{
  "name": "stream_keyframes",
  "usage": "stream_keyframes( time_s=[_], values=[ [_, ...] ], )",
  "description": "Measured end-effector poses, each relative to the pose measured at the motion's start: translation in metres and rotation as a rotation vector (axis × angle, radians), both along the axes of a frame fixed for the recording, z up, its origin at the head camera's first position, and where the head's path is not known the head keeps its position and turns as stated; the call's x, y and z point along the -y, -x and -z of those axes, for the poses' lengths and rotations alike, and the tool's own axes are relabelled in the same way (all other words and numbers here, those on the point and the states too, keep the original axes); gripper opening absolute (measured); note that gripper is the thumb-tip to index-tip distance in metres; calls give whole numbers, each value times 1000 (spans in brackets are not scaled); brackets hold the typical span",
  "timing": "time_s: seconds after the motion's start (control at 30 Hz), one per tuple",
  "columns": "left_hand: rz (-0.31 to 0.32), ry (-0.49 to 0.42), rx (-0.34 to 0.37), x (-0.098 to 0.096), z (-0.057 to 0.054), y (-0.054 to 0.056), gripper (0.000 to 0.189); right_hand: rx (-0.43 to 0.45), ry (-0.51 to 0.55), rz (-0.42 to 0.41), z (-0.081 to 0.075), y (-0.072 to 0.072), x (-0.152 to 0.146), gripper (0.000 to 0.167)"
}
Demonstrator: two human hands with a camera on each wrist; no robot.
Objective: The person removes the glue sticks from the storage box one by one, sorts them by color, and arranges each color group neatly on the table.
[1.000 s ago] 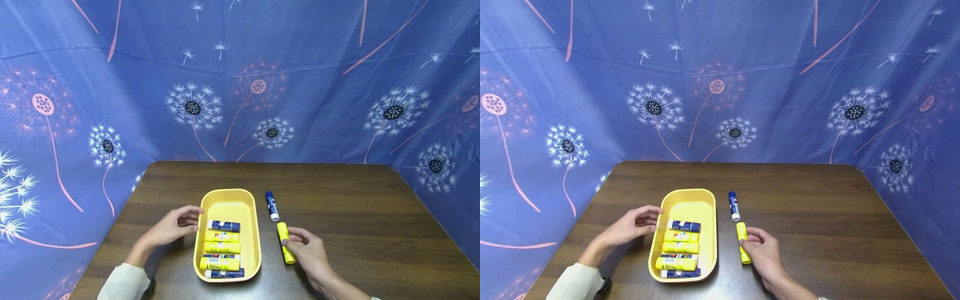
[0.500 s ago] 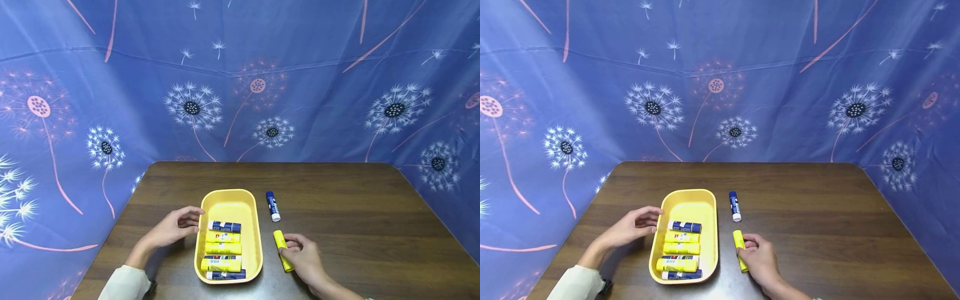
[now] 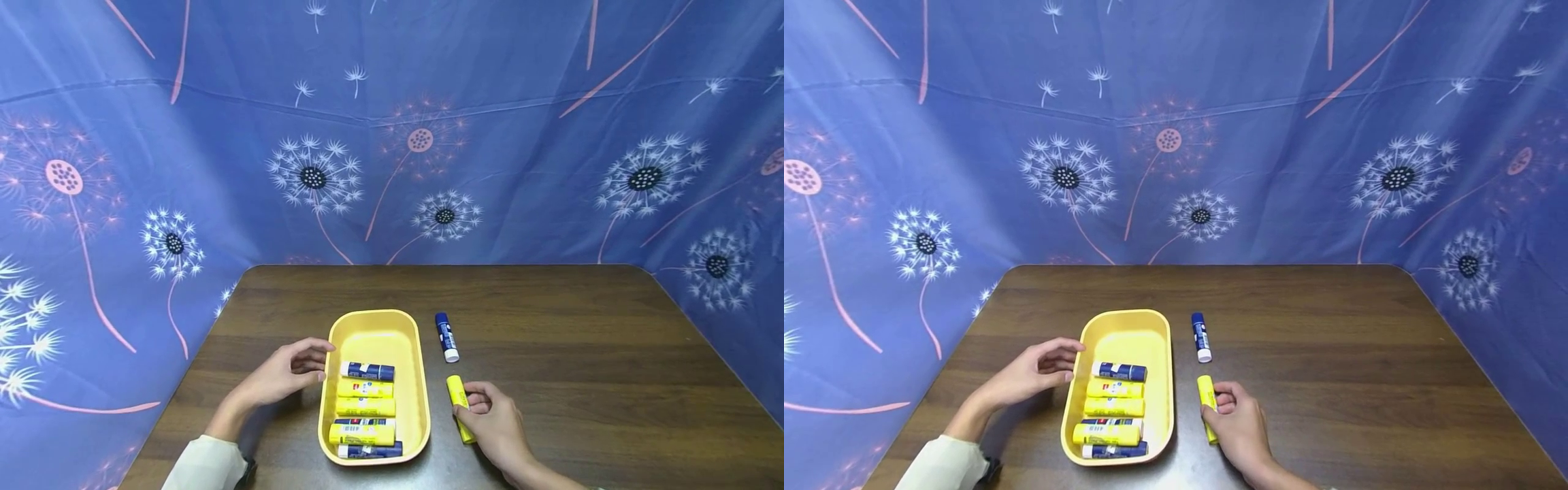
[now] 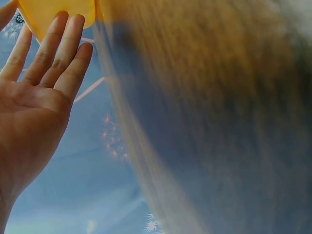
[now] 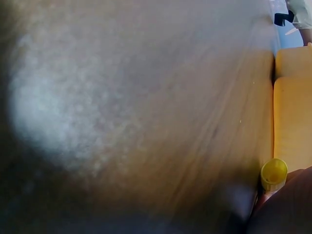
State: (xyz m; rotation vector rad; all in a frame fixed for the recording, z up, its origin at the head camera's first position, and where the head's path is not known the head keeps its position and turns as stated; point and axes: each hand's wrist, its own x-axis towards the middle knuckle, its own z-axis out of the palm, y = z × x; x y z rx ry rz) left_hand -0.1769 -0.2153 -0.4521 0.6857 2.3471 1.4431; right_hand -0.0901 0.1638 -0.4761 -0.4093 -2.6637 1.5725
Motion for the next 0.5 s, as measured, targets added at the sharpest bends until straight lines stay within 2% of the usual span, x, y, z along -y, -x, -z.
stream_keyframes(
  time_s=[0.27, 0.5],
  values=[
    [1, -9, 5, -1, 0, 1, 45, -5, 2, 0, 0, 0, 0, 41],
    [4, -13, -10, 0, 3, 0, 44, 53, 99, -13, -5, 2, -5, 40]
  ],
)
